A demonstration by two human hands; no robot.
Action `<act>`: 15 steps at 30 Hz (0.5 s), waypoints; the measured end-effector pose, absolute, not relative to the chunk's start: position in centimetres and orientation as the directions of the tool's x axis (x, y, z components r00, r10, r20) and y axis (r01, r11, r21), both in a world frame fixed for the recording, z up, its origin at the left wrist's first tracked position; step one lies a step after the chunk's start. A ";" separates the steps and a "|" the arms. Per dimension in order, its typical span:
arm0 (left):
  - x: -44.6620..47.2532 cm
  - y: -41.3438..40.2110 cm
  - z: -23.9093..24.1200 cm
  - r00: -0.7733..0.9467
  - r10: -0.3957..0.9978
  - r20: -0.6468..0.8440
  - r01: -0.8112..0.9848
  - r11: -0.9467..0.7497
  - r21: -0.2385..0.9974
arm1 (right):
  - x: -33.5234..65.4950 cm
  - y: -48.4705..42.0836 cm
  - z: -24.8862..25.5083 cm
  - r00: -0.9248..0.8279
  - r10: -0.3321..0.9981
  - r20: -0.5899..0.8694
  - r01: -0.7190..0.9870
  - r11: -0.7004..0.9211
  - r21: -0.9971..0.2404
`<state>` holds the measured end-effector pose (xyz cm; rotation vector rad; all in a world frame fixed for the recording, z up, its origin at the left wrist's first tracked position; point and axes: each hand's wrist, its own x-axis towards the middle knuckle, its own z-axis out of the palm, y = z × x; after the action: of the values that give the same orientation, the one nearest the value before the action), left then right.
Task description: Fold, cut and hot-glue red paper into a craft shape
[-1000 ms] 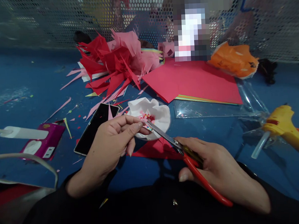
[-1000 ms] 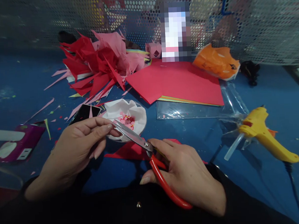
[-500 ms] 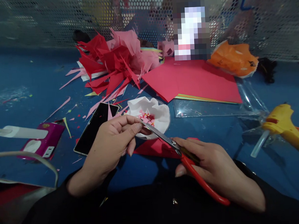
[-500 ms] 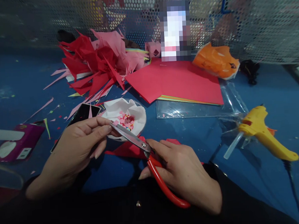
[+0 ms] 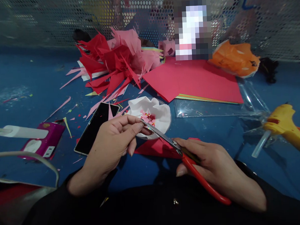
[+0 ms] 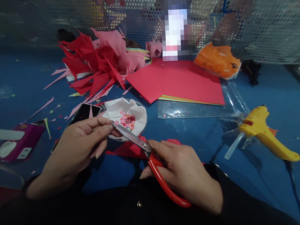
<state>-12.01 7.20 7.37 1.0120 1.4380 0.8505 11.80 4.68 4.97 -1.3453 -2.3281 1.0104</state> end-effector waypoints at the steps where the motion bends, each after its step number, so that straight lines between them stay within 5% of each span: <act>1: -12.0 7.2 7.3 -0.006 0.929 -0.370 0.109 0.369 0.923 | 11.8 4.7 5.0 -0.530 0.841 -0.107 0.651 0.323 -0.687; 15: -12.3 7.2 7.0 -0.006 0.933 -0.360 0.075 0.360 0.930 | 12.0 4.8 4.9 -0.512 0.845 -0.156 0.616 0.234 -0.752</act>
<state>-12.26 7.16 7.02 0.9882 1.4101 0.8909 12.03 4.76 4.94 -1.3639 -2.2276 1.1506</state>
